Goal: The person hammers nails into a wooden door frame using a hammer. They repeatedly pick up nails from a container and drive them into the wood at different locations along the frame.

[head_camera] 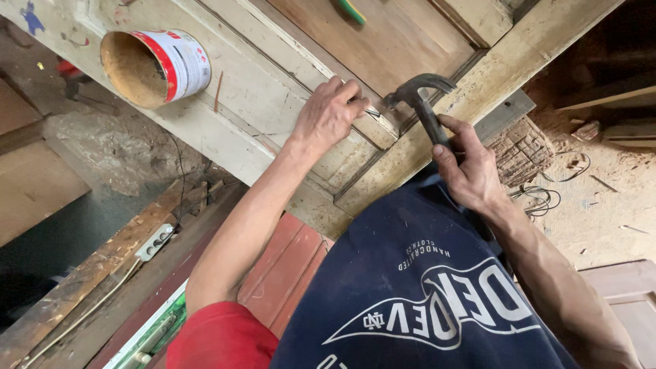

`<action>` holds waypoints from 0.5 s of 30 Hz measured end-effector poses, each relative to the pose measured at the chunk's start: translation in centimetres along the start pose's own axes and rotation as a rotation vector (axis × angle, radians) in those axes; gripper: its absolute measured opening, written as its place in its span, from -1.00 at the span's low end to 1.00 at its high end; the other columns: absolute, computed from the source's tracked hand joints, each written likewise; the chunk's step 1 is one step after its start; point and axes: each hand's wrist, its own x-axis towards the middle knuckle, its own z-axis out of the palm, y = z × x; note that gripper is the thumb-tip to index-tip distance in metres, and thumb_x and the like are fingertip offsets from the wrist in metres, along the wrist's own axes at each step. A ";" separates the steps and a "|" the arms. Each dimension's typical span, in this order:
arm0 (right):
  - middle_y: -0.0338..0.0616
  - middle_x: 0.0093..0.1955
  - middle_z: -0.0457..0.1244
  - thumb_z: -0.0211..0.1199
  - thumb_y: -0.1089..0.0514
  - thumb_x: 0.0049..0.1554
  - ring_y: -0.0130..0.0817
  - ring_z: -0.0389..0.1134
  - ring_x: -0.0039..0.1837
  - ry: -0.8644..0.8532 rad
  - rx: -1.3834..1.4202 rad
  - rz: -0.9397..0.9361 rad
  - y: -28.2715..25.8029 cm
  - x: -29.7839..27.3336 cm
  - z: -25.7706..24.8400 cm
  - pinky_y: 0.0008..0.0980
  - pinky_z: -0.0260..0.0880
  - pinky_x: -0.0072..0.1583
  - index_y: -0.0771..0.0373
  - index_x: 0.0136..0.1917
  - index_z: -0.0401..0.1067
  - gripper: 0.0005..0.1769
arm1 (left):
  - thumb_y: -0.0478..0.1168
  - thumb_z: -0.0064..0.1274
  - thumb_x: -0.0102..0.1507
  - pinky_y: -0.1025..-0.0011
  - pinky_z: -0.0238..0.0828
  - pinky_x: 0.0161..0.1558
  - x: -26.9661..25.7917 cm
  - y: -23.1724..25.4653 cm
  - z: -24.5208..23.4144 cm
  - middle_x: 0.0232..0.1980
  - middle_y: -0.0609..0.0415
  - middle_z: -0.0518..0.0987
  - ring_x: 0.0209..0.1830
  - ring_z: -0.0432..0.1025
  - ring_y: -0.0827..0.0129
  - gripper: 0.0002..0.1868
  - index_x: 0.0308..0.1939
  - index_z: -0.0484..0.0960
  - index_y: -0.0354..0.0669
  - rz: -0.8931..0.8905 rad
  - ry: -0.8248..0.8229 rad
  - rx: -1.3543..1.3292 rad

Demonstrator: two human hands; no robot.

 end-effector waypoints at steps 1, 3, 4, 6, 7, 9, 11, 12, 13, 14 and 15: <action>-0.09 -0.30 0.31 0.12 0.11 0.34 -0.33 0.32 -0.31 0.010 0.001 -0.019 0.0 -0.3 0.4 -0.27 0.31 -0.27 0.29 0.52 0.16 -0.46 | -0.25 0.14 0.31 0.44 0.53 -0.07 0.0 -0.1 0.1 -0.11 0.16 0.49 -0.23 0.30 0.34 -0.81 -0.05 0.79 0.06 -0.003 -0.012 -0.011; -0.12 -0.25 0.32 0.14 0.12 0.34 -0.37 0.35 -0.26 0.026 -0.016 -0.074 0.0 -0.5 0.9 -0.29 0.36 -0.23 0.29 0.52 0.18 -0.47 | -0.23 0.14 0.29 0.43 0.54 -0.05 0.1 -0.3 0.1 -0.10 0.15 0.50 -0.20 0.32 0.33 -0.82 -0.06 0.79 0.03 -0.007 -0.034 -0.032; -0.14 -0.20 0.33 0.15 0.12 0.34 -0.40 0.37 -0.23 0.032 -0.035 -0.110 -0.1 -0.4 1.4 -0.30 0.39 -0.20 0.30 0.51 0.20 -0.47 | -0.25 0.13 0.29 0.43 0.54 -0.06 0.1 -0.3 0.1 -0.10 0.16 0.50 -0.21 0.32 0.33 -0.81 -0.07 0.79 0.04 -0.003 -0.040 -0.015; -0.12 -0.21 0.33 0.15 0.12 0.33 -0.38 0.36 -0.24 0.022 -0.032 -0.064 -0.2 -0.5 1.6 -0.27 0.39 -0.21 0.27 0.51 0.21 -0.47 | -0.30 0.12 0.29 0.43 0.55 -0.08 0.2 -0.4 0.0 -0.08 0.17 0.51 -0.21 0.31 0.32 -0.79 -0.08 0.79 0.05 0.006 -0.051 0.019; -0.09 -0.26 0.32 0.14 0.11 0.33 -0.33 0.34 -0.29 0.006 -0.010 0.017 -0.4 -0.7 1.3 -0.22 0.35 -0.25 0.25 0.51 0.21 -0.47 | -0.26 0.12 0.29 0.42 0.54 -0.07 0.3 -0.4 0.0 -0.09 0.16 0.51 -0.22 0.31 0.32 -0.80 -0.07 0.79 0.05 0.004 -0.035 -0.020; -0.06 -0.31 0.31 0.12 0.11 0.33 -0.29 0.32 -0.32 0.037 0.032 0.089 -0.6 -0.7 1.2 -0.19 0.33 -0.28 0.23 0.52 0.21 -0.47 | -0.20 0.14 0.29 0.40 0.54 -0.07 0.2 -0.5 0.1 -0.10 0.15 0.51 -0.24 0.31 0.31 -0.81 -0.05 0.78 0.04 -0.005 -0.005 -0.100; -0.05 -0.30 0.31 0.11 0.12 0.35 -0.30 0.33 -0.30 0.132 0.073 0.075 -0.5 -0.7 1.5 -0.21 0.36 -0.25 0.24 0.54 0.20 -0.47 | -0.26 0.11 0.35 0.44 0.54 -0.09 0.2 -0.4 0.3 -0.12 0.16 0.51 -0.21 0.32 0.31 -0.85 -0.09 0.78 0.03 0.005 -0.040 -0.050; -0.05 -0.23 0.33 0.13 0.12 0.35 -0.31 0.36 -0.29 0.101 0.010 0.027 -0.5 -0.6 1.7 -0.22 0.39 -0.23 0.25 0.53 0.21 -0.48 | -0.30 0.09 0.39 0.46 0.54 -0.10 0.3 -0.4 0.3 -0.12 0.17 0.52 -0.20 0.33 0.32 -0.84 -0.11 0.78 0.02 0.012 -0.056 -0.024; -0.04 -0.16 0.35 0.15 0.13 0.34 -0.31 0.38 -0.27 0.070 -0.052 -0.021 -0.4 -0.6 1.8 -0.22 0.42 -0.21 0.26 0.51 0.22 -0.49 | -0.27 0.11 0.35 0.45 0.54 -0.08 0.1 -0.4 0.1 -0.11 0.16 0.52 -0.20 0.34 0.32 -0.86 -0.11 0.78 0.01 0.009 -0.050 -0.032; -0.04 -0.09 0.37 0.16 0.14 0.34 -0.32 0.41 -0.26 0.045 -0.117 -0.069 -0.3 -0.5 1.8 -0.23 0.46 -0.18 0.28 0.50 0.23 -0.49 | -0.24 0.13 0.32 0.43 0.54 -0.07 0.1 -0.4 -0.1 -0.09 0.15 0.53 -0.20 0.34 0.32 -0.86 -0.12 0.78 0.00 0.012 -0.041 -0.040; -0.03 -0.12 0.38 0.17 0.13 0.34 -0.31 0.42 -0.25 0.062 -0.106 -0.078 -0.3 -0.6 1.6 -0.23 0.46 -0.17 0.28 0.50 0.23 -0.49 | -0.21 0.14 0.29 0.42 0.55 -0.06 0.3 -0.5 -0.2 -0.08 0.14 0.53 -0.20 0.35 0.33 -0.86 -0.12 0.78 -0.01 0.014 -0.031 -0.047</action>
